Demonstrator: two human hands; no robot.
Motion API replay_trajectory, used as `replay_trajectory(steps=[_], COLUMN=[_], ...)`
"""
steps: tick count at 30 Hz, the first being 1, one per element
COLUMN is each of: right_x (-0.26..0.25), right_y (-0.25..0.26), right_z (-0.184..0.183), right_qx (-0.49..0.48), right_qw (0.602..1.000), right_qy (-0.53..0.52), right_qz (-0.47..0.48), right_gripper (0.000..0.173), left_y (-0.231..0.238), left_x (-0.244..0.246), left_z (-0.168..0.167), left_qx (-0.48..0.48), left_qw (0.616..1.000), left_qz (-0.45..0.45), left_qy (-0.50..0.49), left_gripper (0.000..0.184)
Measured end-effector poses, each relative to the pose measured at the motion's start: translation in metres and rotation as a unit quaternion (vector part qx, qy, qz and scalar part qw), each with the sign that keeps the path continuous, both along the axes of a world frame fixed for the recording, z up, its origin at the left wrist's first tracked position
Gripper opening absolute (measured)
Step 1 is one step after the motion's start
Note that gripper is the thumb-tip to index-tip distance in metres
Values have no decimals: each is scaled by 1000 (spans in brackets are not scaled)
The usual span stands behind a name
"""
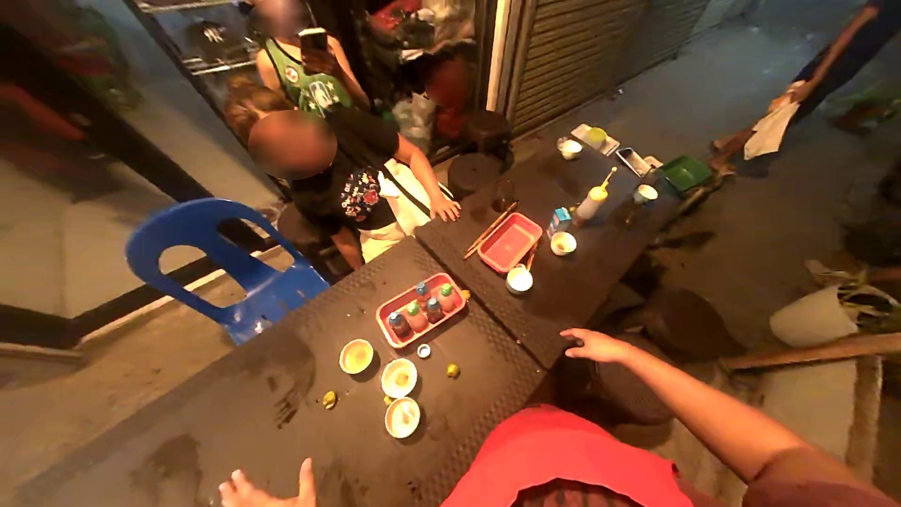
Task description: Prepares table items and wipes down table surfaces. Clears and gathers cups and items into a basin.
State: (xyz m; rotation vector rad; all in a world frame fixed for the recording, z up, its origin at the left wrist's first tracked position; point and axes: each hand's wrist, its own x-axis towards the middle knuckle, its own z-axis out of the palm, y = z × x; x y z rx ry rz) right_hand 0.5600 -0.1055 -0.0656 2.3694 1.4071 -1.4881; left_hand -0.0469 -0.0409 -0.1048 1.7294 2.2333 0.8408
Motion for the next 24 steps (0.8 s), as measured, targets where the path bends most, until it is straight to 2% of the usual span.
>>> replay_trajectory(steps=[3,5,6,8,9,10,14,17,19,24], right_x=[21,25,23,11,1,-10,-60,-84,-88,-96], right_y=[31,60,76,113,133,154,232,272,280,297], right_z=[12,21,21,17,13,6,-15,-25,-32,-39], right_qx=[56,95,112,122,119,117,107,63,36,28], right_qw=[998,994,990,980,977,973,964,973,977,976], right_qy=[17,48,82,152,179,196,149,92,87,69], right_qz=[-13,-14,-24,-23,-1,37,195,202,190,206], right_gripper=[58,52,49,44,43,43,49,56,60,67], left_y=[4,1,-1,3,8,16,78,129,150,174], left_x=[48,91,115,163,184,201,237,255,265,278], left_z=[12,28,34,42,42,42,38,35,30,24], left_qx=[8,-33,-75,-167,-192,-206,-197,-169,-181,-219], left_qw=[998,987,971,904,876,867,895,893,903,881], left_qz=[-59,-94,-89,-43,-21,-9,20,87,110,162], left_qy=[-22,-123,-208,-392,-442,-454,-399,-408,-375,-387], left_gripper=[96,83,74,61,60,60,61,63,68,77])
